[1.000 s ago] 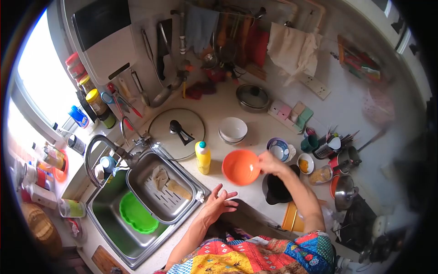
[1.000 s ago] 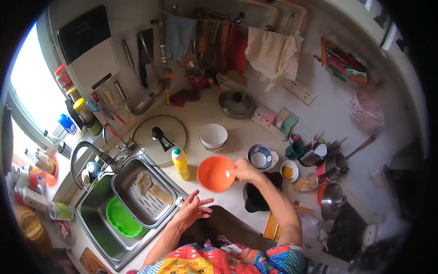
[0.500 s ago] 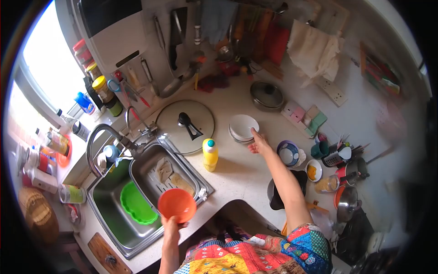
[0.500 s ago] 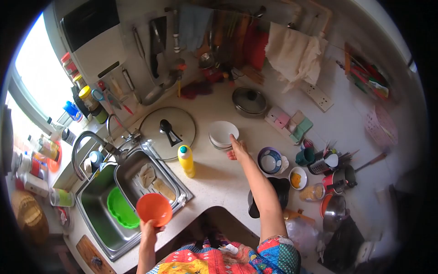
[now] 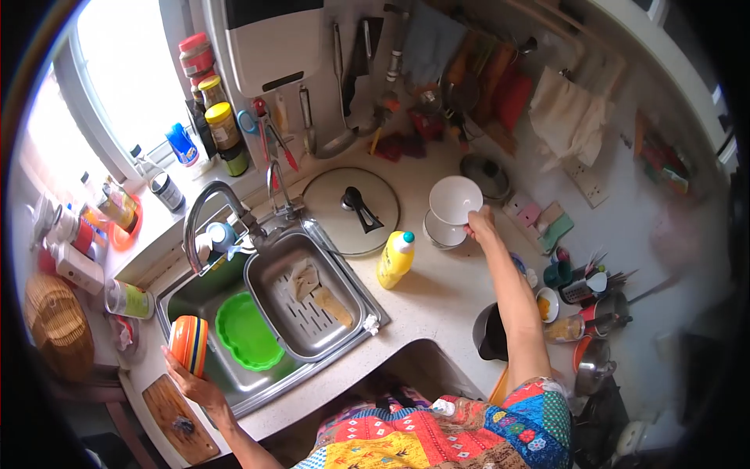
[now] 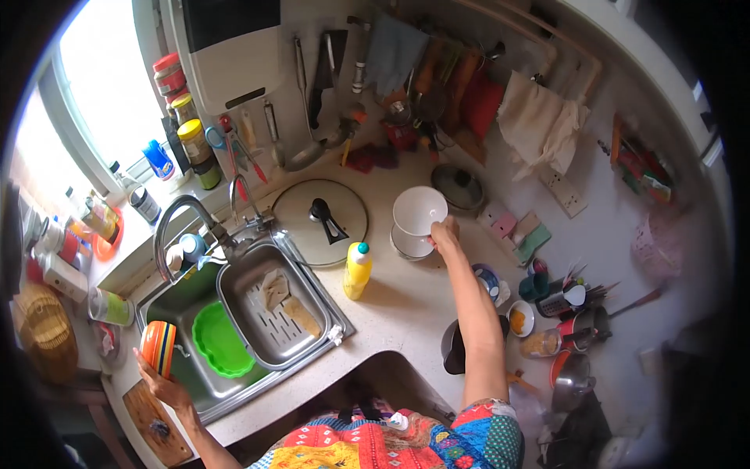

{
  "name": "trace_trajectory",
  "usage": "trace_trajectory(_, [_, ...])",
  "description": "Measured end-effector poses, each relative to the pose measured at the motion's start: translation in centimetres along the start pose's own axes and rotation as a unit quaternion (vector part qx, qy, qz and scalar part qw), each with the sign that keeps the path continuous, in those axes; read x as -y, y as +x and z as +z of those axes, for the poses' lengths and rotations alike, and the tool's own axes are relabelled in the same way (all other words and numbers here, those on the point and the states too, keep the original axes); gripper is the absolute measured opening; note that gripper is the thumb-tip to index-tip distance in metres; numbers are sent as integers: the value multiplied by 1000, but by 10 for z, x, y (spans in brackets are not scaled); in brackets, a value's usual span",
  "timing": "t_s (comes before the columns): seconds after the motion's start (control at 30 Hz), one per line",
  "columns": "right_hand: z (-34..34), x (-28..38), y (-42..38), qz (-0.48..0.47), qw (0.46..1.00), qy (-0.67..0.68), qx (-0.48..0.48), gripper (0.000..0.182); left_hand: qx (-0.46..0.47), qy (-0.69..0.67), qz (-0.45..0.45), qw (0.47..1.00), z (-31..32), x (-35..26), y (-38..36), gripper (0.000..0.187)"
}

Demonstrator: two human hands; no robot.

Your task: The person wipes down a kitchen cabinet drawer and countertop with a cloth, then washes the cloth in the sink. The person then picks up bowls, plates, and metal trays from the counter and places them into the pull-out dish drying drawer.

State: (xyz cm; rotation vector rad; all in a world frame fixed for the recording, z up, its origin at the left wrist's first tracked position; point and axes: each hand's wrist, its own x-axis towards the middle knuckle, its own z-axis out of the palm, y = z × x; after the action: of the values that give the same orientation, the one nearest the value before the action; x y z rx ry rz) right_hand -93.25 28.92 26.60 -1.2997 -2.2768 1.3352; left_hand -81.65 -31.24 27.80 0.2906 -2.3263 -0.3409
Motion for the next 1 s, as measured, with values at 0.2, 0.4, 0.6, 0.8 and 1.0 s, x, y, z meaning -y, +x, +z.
trace_trajectory(0.2, [5,79,-55,-431,855,-205,-200,28,-22,-15,28,999,0,30,5,70])
trace_trajectory(0.4, [42,134,-183,-515,797,-255,-187,49,-41,-43,49,997,-10,44,9,63])
trace_trajectory(0.6, [69,135,-226,-681,658,-205,-247,57,-64,-48,62,995,-23,60,14,61])
trace_trajectory(0.8, [73,137,-265,-713,601,-234,-275,55,-81,-47,68,993,-35,66,18,64])
trace_trajectory(1.0, [73,148,-287,-737,594,-211,-246,53,-85,-54,81,992,-40,71,19,67])
